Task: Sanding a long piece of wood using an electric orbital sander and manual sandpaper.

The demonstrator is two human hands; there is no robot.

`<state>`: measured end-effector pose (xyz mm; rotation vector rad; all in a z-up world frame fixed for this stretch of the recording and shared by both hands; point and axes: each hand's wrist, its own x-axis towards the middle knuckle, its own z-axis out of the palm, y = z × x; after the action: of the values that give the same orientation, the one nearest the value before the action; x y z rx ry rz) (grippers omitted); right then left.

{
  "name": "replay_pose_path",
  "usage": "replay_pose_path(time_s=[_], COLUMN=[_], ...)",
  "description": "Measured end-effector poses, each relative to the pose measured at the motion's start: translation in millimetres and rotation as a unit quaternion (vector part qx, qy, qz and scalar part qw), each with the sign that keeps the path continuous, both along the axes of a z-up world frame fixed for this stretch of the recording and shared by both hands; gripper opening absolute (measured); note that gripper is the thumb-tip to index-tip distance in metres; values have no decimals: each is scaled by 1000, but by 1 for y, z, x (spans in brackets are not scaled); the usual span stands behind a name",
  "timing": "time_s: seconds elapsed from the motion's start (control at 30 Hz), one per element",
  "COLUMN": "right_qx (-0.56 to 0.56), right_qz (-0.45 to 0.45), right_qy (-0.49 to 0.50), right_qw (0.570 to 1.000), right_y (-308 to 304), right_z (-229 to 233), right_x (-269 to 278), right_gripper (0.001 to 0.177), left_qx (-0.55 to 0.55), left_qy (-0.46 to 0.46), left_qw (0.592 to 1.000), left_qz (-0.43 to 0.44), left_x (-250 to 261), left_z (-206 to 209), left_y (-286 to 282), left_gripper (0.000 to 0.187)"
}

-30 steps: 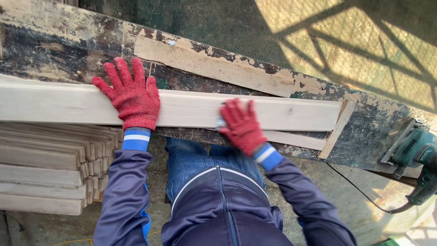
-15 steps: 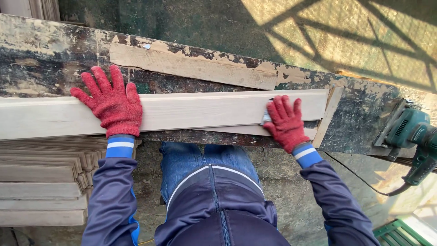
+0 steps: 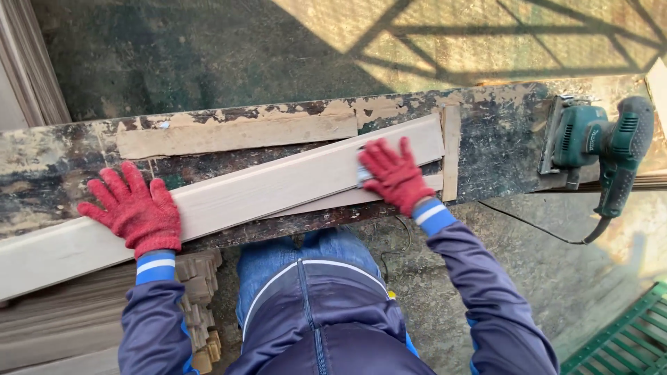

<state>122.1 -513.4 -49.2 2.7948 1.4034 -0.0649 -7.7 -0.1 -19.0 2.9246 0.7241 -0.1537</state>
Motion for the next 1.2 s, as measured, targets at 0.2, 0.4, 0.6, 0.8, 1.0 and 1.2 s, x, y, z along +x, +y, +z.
replay_pose_path(time_s=[0.2, 0.4, 0.6, 0.8, 1.0, 1.2], right_qx=[32, -15, 17, 37, 57, -5], right_qz=[-206, -337, -361, -358, -374, -365], right_qy=[27, 111, 106, 82, 94, 91], right_qw=[978, 935, 927, 929, 921, 927], right_y=[-52, -2, 19, 14, -36, -54], right_z=[-7, 17, 7, 30, 11, -36], right_x=[-16, -35, -50, -59, -68, -28], right_gripper=[76, 95, 99, 90, 86, 59], left_qx=[-44, 57, 35, -11, -8, -84], left_qy=[-89, 40, 41, -9, -47, -147], left_qw=[992, 941, 942, 949, 933, 959], left_qz=[-83, -330, -330, -315, -357, -228], left_x=[-7, 1, 4, 1, 20, 42], left_z=[28, 22, 9, 4, 11, 17], left_y=[-18, -45, -30, -32, -79, -101], left_gripper=[99, 140, 133, 121, 117, 75])
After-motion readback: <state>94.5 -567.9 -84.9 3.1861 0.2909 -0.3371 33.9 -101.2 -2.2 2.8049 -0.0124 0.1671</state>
